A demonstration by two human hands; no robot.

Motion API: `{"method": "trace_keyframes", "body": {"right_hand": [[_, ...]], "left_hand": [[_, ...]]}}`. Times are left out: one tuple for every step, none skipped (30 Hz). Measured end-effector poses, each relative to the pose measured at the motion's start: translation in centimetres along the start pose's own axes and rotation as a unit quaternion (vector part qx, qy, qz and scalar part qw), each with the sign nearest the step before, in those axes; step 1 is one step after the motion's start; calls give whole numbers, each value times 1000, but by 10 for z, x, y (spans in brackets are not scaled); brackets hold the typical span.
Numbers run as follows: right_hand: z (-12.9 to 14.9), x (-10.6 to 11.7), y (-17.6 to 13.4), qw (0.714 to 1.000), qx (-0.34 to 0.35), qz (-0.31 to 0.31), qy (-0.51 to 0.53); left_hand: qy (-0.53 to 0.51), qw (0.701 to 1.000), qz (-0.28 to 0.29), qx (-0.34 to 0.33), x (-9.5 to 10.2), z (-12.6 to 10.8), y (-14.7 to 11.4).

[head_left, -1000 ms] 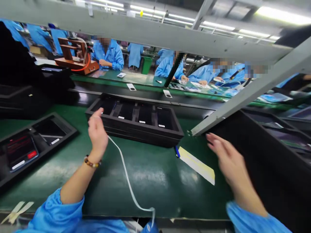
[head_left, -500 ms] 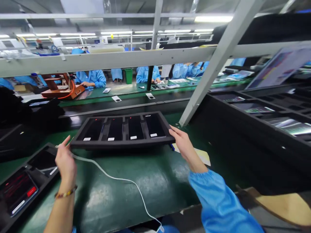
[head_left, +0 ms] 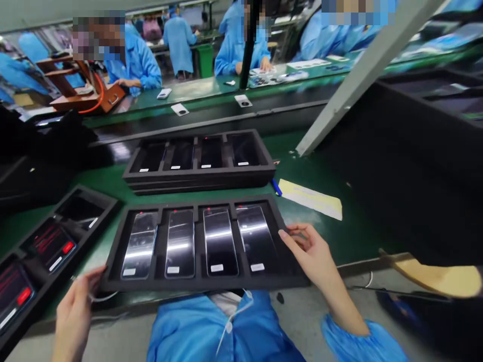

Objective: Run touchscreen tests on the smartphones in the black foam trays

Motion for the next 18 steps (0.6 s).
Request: {"method": "trace_keyframes", "body": {"right_hand": [[4,-3,4,998,38,-2,-46],[9,-7,7,992,84,-3,-98],[16,-11,9,979,135,-3,-150],[22,-15,11,964,182,1,-194],[28,-20,11,949,220,12,-227],[31,-25,12,937,246,29,-246],[34,-30,14,929,261,48,-256],[35,-36,16,923,269,71,-264],[34,-42,20,917,275,93,-274],[34,-48,24,909,281,113,-285],[33,-54,29,901,286,131,-297],[32,-60,34,893,291,147,-309],[31,-65,40,886,296,160,-321],[31,-69,45,879,301,168,-330],[31,-73,49,873,306,174,-337],[31,-76,52,869,313,178,-340],[31,-78,54,866,319,182,-340],[31,-80,55,863,326,183,-339]], "left_hand": [[37,999,-3,-29,-4,-10,0],[56,996,-28,-65,-6,-21,-3],[64,993,-42,-91,-9,-30,-8],[62,992,-27,-106,-16,-38,-15],[41,994,12,-105,-25,-44,-26],[18,991,103,-81,-39,-48,-39],[0,974,221,-38,-58,-51,-57],[-11,934,356,17,-78,-52,-80],[-24,873,483,62,-97,-54,-105],[-30,799,593,91,-112,-56,-131],[-35,728,674,118,-124,-58,-154],[-54,674,721,151,-132,-58,-171],[-79,636,745,183,-136,-57,-183],[-106,616,750,217,-136,-54,-189],[-130,605,746,246,-131,-49,-190],[-145,604,739,259,-122,-42,-186],[-140,630,722,251,-108,-34,-179],[-118,662,704,228,-91,-26,-169]]}}
Point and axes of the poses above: each hand's wrist, its own y-axis towards the middle knuckle, its own x-axis out of the back of the hand, z = x × y, the point moved 4 cm from there along y, towards the middle knuckle, and after that the axes turned 5 degrees about x, right-handed, at the moved point
